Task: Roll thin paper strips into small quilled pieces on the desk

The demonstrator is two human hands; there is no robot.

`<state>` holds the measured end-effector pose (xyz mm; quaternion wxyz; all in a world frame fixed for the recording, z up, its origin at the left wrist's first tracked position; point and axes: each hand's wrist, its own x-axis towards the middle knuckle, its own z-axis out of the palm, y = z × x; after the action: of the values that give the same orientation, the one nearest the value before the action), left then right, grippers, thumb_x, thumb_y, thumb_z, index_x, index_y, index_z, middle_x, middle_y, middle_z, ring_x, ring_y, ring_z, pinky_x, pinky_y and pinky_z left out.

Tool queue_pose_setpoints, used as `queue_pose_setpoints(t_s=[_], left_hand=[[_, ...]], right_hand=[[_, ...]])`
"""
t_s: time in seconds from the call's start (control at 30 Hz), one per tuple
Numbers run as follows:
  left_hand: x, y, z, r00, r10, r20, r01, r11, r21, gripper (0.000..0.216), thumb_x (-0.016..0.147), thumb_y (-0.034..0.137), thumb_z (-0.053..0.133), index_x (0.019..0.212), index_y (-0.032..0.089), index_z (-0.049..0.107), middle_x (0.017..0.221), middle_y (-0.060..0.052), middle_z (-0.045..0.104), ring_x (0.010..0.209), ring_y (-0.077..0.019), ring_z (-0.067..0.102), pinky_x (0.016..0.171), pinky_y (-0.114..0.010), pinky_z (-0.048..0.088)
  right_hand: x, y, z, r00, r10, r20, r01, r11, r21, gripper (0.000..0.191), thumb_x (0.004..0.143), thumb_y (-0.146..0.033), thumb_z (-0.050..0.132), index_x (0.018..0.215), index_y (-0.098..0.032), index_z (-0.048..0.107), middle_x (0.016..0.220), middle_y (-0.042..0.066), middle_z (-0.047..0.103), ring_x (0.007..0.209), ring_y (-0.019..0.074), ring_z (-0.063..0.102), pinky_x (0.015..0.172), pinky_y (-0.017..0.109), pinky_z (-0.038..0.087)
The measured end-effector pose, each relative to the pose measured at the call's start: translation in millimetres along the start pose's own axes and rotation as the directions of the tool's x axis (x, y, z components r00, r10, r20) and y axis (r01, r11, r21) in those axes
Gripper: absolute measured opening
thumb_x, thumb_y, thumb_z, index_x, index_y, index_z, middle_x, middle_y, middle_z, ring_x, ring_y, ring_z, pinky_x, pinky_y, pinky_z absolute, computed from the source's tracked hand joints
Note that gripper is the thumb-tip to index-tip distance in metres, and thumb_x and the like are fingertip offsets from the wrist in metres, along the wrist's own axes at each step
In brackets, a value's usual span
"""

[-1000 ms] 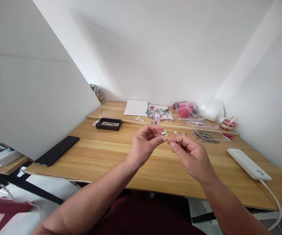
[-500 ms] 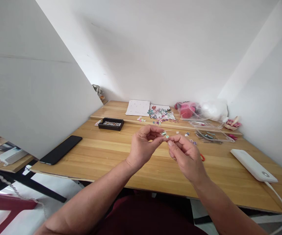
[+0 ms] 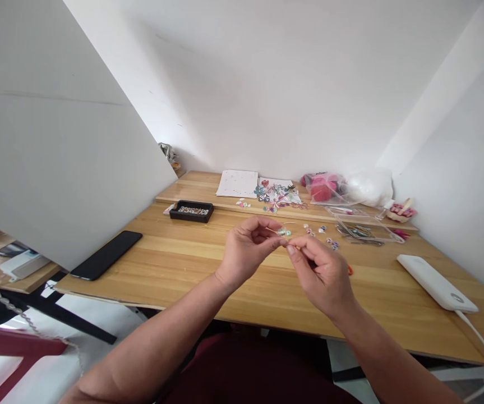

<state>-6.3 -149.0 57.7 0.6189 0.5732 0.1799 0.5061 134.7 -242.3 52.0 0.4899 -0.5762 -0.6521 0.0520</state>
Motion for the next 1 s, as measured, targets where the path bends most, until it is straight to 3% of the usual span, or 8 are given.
queue_pose_setpoints(t_s=[0.17, 0.33, 0.53, 0.7, 0.77, 0.87, 1.0], left_hand=[[-1.8, 1.6, 0.3, 0.997, -0.074, 0.021, 0.076, 0.994, -0.076, 0.039, 0.062, 0.027, 0.093, 0.091, 0.014, 0.071, 0.084, -0.004, 0.074, 0.075, -0.0123, 0.069, 0.073, -0.023, 0.058], [-2.3, -0.8, 0.1, 0.998, -0.063, 0.004, 0.063, 0.995, -0.077, 0.032, 0.066, 0.024, 0.090, 0.090, 0.014, 0.071, 0.089, -0.004, 0.074, 0.080, -0.0121, 0.070, 0.077, -0.022, 0.058], [0.0, -9.8, -7.0, 0.996, 0.087, 0.009, -0.087, 0.979, 0.182, 0.023, 0.074, 0.025, 0.083, 0.093, 0.016, 0.073, 0.089, -0.005, 0.076, 0.081, -0.0140, 0.072, 0.075, -0.022, 0.060], [-0.8, -8.7, -11.7, 0.981, 0.153, 0.123, -0.185, 0.927, 0.327, 0.019, 0.077, 0.024, 0.080, 0.094, 0.016, 0.078, 0.091, -0.006, 0.077, 0.080, -0.0150, 0.073, 0.074, -0.023, 0.061], [-2.2, -6.9, -11.2, 0.982, 0.115, 0.148, -0.154, 0.943, 0.296, 0.019, 0.077, 0.024, 0.081, 0.094, 0.016, 0.078, 0.092, -0.007, 0.078, 0.081, -0.0155, 0.073, 0.075, -0.023, 0.061], [-4.3, -5.0, -9.3, 0.985, 0.023, 0.172, -0.054, 0.983, 0.176, 0.022, 0.075, 0.026, 0.084, 0.093, 0.015, 0.079, 0.091, -0.007, 0.078, 0.083, -0.0162, 0.073, 0.077, -0.024, 0.061], [-3.8, -4.4, -7.9, 0.985, -0.034, 0.168, 0.032, 0.999, 0.016, 0.026, 0.071, 0.027, 0.087, 0.092, 0.015, 0.078, 0.090, -0.008, 0.078, 0.083, -0.0172, 0.074, 0.080, -0.027, 0.061]], right_hand=[[-0.3, 1.4, -1.1, 0.997, -0.072, -0.019, 0.070, 0.994, -0.078, 0.012, 0.097, -0.025, 0.056, 0.099, -0.021, 0.067, 0.063, -0.003, 0.053, 0.056, 0.0123, 0.045, 0.057, 0.027, 0.037], [-0.6, 2.9, 0.0, 0.990, -0.135, -0.040, 0.129, 0.984, -0.124, 0.011, 0.096, -0.021, 0.058, 0.098, -0.020, 0.068, 0.063, -0.004, 0.056, 0.054, 0.0103, 0.047, 0.056, 0.025, 0.038], [-2.1, -1.7, -7.7, 0.974, -0.220, -0.055, 0.201, 0.951, -0.237, 0.010, 0.094, -0.017, 0.060, 0.095, -0.019, 0.069, 0.063, -0.004, 0.059, 0.053, 0.0089, 0.050, 0.057, 0.023, 0.039], [9.1, -10.4, -23.5, 0.954, -0.292, -0.068, 0.260, 0.919, -0.296, 0.012, 0.093, -0.017, 0.060, 0.094, -0.020, 0.072, 0.068, -0.002, 0.065, 0.055, 0.0093, 0.052, 0.057, 0.024, 0.039], [18.1, -10.0, -27.7, 0.962, -0.260, -0.077, 0.231, 0.935, -0.269, 0.012, 0.094, -0.020, 0.061, 0.093, -0.019, 0.073, 0.069, -0.001, 0.066, 0.055, 0.0094, 0.051, 0.057, 0.025, 0.038], [31.8, -1.2, -27.6, 0.995, -0.082, -0.053, 0.075, 0.990, -0.121, 0.018, 0.094, -0.031, 0.063, 0.089, -0.019, 0.074, 0.064, -0.001, 0.062, 0.053, 0.0096, 0.046, 0.053, 0.025, 0.035], [34.4, 15.2, -15.9, 0.981, 0.121, 0.151, -0.147, 0.974, 0.172, 0.027, 0.091, -0.043, 0.064, 0.082, -0.018, 0.072, 0.059, -0.003, 0.051, 0.052, 0.0093, 0.037, 0.048, 0.025, 0.029]])
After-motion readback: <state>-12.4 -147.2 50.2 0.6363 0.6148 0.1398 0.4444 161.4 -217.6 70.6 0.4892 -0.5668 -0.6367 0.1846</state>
